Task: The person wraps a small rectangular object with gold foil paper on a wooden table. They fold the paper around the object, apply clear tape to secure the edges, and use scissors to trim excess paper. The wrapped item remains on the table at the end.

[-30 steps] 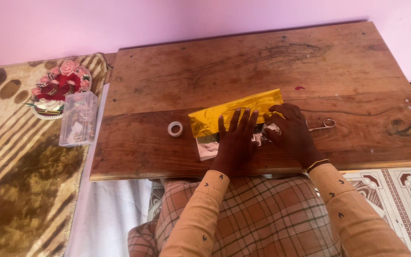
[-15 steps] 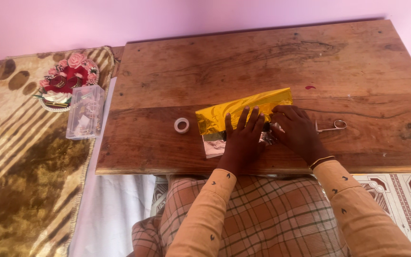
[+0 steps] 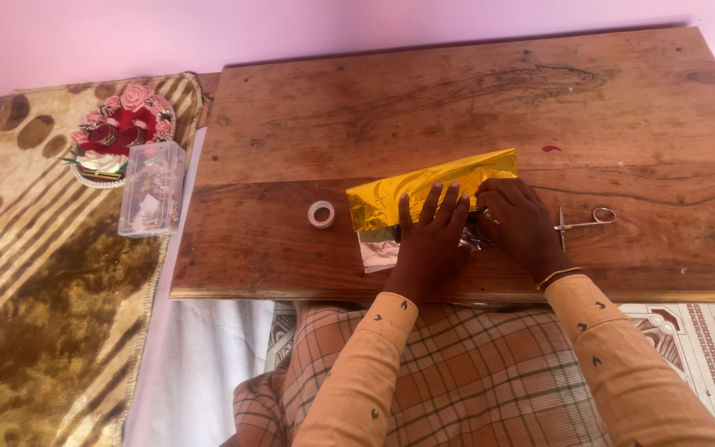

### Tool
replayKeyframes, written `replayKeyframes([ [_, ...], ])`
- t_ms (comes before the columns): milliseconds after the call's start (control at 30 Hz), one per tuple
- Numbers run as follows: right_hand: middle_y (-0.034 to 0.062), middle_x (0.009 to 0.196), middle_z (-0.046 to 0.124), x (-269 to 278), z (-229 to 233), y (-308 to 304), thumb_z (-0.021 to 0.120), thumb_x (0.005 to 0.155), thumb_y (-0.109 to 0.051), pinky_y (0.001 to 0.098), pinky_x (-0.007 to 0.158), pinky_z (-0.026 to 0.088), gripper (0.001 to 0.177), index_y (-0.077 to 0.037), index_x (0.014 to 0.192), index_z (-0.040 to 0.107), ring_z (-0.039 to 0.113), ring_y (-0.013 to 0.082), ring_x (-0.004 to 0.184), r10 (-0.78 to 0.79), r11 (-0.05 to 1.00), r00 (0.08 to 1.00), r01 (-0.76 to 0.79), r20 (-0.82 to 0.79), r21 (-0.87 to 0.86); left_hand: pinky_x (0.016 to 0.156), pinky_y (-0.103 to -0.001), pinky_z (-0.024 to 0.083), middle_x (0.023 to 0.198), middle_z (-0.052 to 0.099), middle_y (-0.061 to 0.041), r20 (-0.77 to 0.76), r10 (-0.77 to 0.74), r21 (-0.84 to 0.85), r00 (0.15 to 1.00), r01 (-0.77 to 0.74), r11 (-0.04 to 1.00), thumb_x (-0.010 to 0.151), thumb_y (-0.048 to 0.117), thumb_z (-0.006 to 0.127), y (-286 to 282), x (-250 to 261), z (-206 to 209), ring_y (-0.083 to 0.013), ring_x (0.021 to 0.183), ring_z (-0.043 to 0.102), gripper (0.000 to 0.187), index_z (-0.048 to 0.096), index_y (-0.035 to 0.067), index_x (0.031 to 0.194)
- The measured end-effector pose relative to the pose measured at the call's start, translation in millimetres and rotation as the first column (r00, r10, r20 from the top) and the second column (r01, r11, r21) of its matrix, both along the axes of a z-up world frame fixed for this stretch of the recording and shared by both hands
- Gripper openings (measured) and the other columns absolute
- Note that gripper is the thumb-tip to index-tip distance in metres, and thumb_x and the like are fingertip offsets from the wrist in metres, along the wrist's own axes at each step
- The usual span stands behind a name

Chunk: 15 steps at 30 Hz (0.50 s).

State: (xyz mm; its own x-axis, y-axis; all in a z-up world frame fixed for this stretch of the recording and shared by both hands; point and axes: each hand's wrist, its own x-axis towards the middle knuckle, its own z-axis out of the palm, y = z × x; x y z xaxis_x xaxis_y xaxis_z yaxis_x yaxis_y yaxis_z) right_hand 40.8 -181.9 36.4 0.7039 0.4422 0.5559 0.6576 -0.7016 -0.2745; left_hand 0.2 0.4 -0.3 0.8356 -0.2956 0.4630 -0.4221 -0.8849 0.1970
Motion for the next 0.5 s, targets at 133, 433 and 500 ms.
replayKeyframes([
  [133, 0.0067, 0.121, 0.066, 2, 1, 0, 0.078, 0.08, -0.013, 0.0427, 0.099, 0.051, 0.027, -0.008, 0.104, 0.068, 0.062, 0.0296, 0.115, -0.014, 1.0, 1.0, 0.014, 0.014, -0.001, 0.122, -0.072, 0.009, 0.162, 0.042, -0.007, 0.01, 0.005, -0.006, 1.0, -0.005, 1.0, 0.076, 0.043, 0.08, -1, 0, -1, -0.0291, 0.155, 0.03, 0.082, 0.052, 0.015, 0.148],
  [433, 0.011, 0.126, 0.064, -2, 3, -4, 0.081, 0.074, -0.017, 0.0465, 0.104, 0.049, 0.042, -0.008, 0.111, 0.064, 0.059, 0.0343, 0.122, -0.025, 1.0, 0.998, 0.026, 0.057, -0.004, 0.12, -0.073, 0.009, 0.162, 0.042, -0.009, -0.026, 0.005, -0.029, 1.0, -0.005, 1.0, 0.078, 0.042, 0.078, -2, 0, 4, -0.0304, 0.155, 0.031, 0.077, 0.051, 0.015, 0.146],
  [500, 0.0124, 0.126, 0.063, -13, -3, -4, 0.08, 0.076, -0.019, 0.0492, 0.105, 0.047, 0.04, -0.006, 0.112, 0.066, 0.058, 0.0357, 0.123, -0.06, 0.998, 0.992, 0.062, 0.107, -0.008, 0.121, -0.073, 0.009, 0.162, 0.042, -0.008, -0.042, 0.0, -0.016, 0.999, -0.001, 1.0, 0.078, 0.041, 0.077, 0, -1, 6, -0.0306, 0.155, 0.03, 0.079, 0.05, 0.014, 0.147],
])
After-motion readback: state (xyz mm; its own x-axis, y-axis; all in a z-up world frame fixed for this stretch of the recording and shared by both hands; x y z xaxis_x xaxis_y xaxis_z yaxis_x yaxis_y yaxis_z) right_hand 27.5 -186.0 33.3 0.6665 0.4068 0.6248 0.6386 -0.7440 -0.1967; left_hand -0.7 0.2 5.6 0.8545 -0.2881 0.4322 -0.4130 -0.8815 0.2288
